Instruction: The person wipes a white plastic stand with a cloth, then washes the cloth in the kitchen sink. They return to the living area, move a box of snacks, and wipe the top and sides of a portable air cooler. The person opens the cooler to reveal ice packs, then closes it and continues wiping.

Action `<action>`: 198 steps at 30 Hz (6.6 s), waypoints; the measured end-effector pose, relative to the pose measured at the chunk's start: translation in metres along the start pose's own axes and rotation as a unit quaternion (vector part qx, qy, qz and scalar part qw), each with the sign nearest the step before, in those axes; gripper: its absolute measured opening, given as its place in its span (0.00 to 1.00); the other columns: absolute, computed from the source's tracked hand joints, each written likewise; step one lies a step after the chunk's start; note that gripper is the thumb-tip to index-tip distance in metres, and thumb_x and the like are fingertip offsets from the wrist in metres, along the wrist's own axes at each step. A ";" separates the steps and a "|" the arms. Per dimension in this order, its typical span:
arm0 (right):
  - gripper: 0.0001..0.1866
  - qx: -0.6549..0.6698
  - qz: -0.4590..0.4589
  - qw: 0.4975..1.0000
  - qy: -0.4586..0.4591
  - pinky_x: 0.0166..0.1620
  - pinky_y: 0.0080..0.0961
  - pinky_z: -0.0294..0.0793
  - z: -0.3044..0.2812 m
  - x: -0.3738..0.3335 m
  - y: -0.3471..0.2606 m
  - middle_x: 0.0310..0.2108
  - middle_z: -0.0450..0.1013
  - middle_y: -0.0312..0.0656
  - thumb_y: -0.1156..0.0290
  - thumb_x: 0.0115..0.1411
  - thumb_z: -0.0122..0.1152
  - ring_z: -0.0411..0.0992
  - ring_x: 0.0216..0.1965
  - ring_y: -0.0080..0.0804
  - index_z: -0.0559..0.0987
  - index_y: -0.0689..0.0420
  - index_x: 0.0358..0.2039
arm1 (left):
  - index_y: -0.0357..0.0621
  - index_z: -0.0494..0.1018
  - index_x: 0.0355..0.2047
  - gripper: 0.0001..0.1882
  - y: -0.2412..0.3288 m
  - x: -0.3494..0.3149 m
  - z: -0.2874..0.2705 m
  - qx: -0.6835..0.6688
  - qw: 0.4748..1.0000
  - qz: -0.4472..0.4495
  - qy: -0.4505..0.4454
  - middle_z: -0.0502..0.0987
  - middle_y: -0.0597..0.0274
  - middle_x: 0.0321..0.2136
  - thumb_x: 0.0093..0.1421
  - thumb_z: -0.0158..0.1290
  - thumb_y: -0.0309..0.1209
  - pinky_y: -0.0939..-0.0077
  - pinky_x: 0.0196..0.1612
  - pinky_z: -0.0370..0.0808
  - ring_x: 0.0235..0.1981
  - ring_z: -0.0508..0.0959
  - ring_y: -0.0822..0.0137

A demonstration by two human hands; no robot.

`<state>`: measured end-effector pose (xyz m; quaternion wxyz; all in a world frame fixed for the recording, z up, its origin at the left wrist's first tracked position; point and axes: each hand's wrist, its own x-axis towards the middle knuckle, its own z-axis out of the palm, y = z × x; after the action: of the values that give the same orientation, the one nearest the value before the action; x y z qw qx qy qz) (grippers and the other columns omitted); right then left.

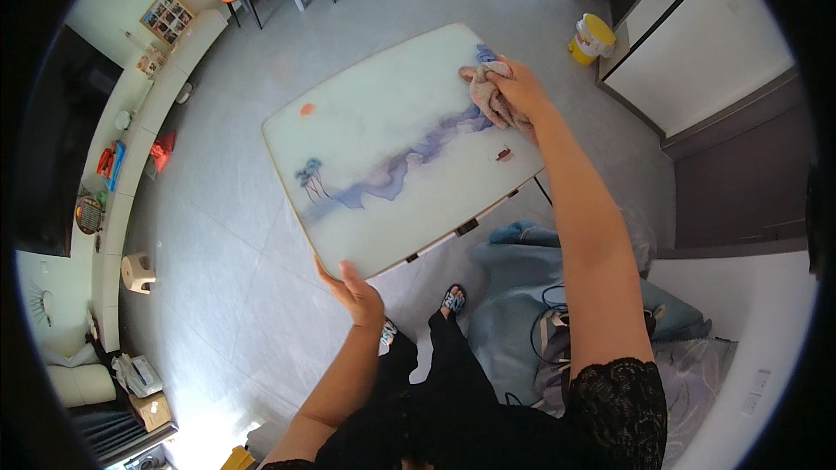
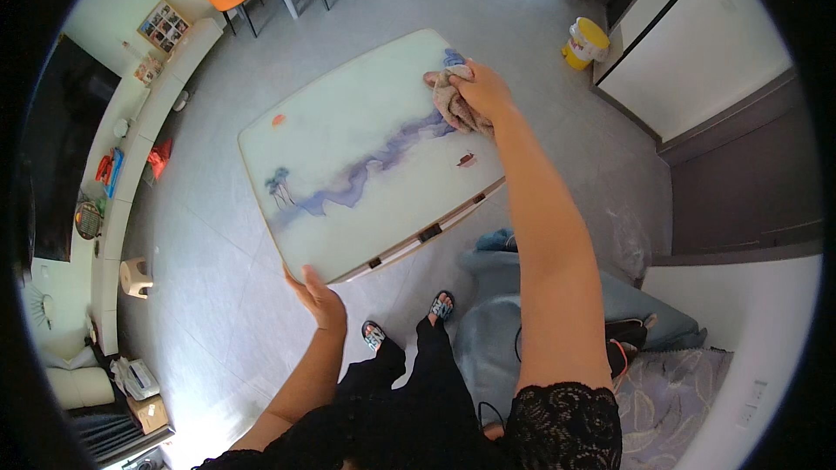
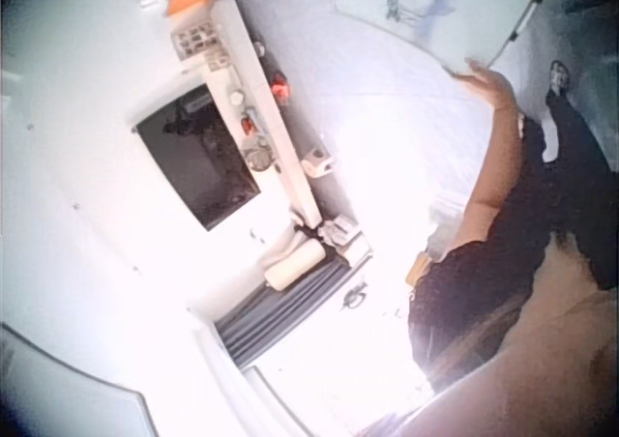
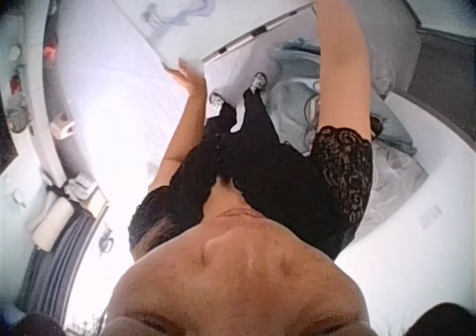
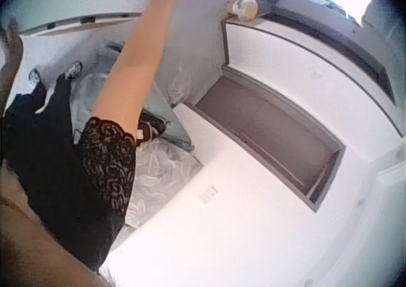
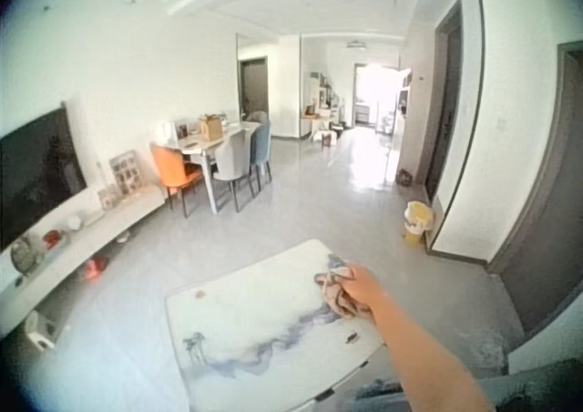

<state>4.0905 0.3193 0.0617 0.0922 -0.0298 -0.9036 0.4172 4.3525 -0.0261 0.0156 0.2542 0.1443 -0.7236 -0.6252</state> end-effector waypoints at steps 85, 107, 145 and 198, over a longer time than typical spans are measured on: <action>0.12 0.065 -0.308 0.905 0.286 0.45 0.41 0.68 0.017 -0.168 0.072 0.38 0.67 0.48 0.67 0.51 0.60 0.65 0.44 0.48 0.78 0.61 0.34 | 0.44 0.69 0.49 0.22 -0.028 -0.107 -0.044 0.212 0.896 0.332 0.205 0.62 0.50 0.59 0.69 0.34 0.46 0.64 0.59 0.60 0.59 0.64 0.54; 0.15 0.222 -0.679 0.699 -0.046 0.35 0.35 0.69 0.131 -0.416 -0.089 0.32 0.67 0.41 0.75 0.47 0.60 0.70 0.33 0.41 0.75 0.59 0.39 | 0.50 0.48 0.65 0.37 -0.041 -0.210 -0.057 -0.409 0.887 0.139 0.161 0.59 0.54 0.61 0.64 0.31 0.60 0.63 0.61 0.58 0.59 0.62 0.59; 0.35 -0.103 -0.607 0.779 -0.115 0.58 0.39 0.62 0.105 -0.295 -0.144 0.54 0.68 0.55 0.43 0.65 0.34 0.65 0.57 0.54 0.74 0.60 0.53 | 0.41 0.78 0.34 0.16 -0.055 0.085 -0.121 -0.050 0.940 0.180 0.286 0.78 0.45 0.32 0.55 0.53 0.40 0.62 0.41 0.72 0.37 0.77 0.48; 0.15 -0.133 -0.716 0.685 -0.013 0.49 0.40 0.75 0.090 -0.202 -0.100 0.45 0.73 0.60 0.74 0.61 0.51 0.74 0.47 0.51 0.73 0.67 0.47 | 0.46 0.77 0.39 0.14 -0.139 0.002 -0.083 0.129 0.929 0.156 0.309 0.70 0.47 0.40 0.50 0.57 0.27 0.65 0.43 0.72 0.40 0.73 0.50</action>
<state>4.2733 0.1601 0.0516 0.3458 0.6201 -0.6971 0.1001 4.3811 -0.1204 -0.1124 0.5385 0.2468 -0.6972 -0.4038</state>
